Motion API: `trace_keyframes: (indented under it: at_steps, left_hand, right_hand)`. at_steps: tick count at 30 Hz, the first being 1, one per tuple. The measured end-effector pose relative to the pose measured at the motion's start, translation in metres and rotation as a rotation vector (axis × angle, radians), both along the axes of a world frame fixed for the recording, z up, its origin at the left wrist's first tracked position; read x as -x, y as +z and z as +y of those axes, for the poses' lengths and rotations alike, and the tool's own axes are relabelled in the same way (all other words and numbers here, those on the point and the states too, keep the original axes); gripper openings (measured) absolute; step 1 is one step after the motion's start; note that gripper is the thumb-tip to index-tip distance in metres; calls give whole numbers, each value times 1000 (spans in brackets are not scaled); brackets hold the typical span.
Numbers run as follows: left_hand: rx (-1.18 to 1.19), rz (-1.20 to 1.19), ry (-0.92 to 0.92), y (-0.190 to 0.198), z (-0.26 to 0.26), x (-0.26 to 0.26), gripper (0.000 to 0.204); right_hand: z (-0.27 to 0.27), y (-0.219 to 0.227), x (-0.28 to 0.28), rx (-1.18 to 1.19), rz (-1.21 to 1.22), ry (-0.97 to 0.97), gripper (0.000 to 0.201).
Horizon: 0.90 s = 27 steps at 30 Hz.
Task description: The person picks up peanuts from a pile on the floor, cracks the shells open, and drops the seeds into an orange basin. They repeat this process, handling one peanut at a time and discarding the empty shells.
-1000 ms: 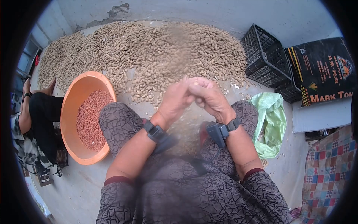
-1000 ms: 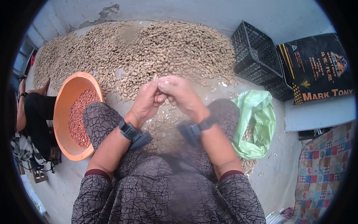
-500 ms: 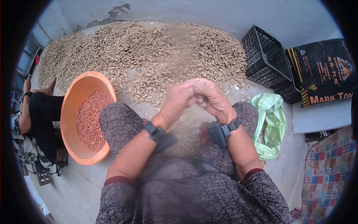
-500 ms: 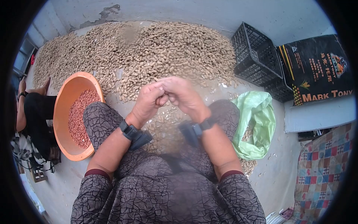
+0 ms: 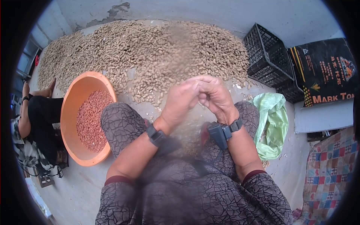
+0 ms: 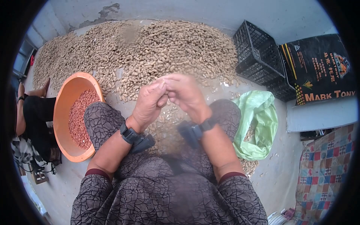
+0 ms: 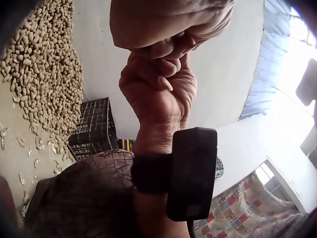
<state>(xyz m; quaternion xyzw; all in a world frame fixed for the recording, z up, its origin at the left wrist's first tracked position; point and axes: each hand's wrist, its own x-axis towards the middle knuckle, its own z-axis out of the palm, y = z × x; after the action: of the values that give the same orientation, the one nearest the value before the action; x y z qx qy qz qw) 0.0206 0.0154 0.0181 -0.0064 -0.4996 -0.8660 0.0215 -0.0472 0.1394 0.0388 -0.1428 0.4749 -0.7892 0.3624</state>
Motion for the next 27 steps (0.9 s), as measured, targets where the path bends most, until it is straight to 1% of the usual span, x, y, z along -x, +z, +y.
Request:
trace_keyframes:
  at_steps: [4,7,10,12,13,15,16,18,22,23,24,27]
  left_hand:
    - [1,-2,-23,-3,-1,1,30]
    - [8,-34,3,-5,0,1,31]
    - [21,-30,-18,0,-1,2,32]
    - [-51,21,-78,2,-2,4,33]
    - [-49,22,-79,2,-3,5,33]
    - [-56,12,-148,3,-5,5,35]
    - [-56,13,-147,3,-5,5,35]
    - [-39,22,-136,3,-5,4,37]
    - [13,9,-148,8,-7,2,38]
    - [26,26,-184,5,-11,2,37]
    - [39,43,-219,8,-12,2,36]
    - [73,115,-187,22,-8,-2,33]
  right_hand:
    - [-2,-1,0,5,9,-26,21]
    - [-3,-1,1,-15,-22,-53,21]
    - [-1,-4,5,17,-47,-10,21]
    - [2,-10,9,70,-60,31,22]
    - [3,-10,8,72,-60,30,22]
    - [3,-8,4,13,-48,2,27]
    - [3,-8,4,12,-48,2,27]
    - [4,-10,3,-9,12,37,31]
    - [5,-6,1,4,33,72,33]
    - [6,-7,1,6,31,74,33]
    - [6,-7,2,8,28,77,33]
    - [5,-7,1,38,1,58,31]
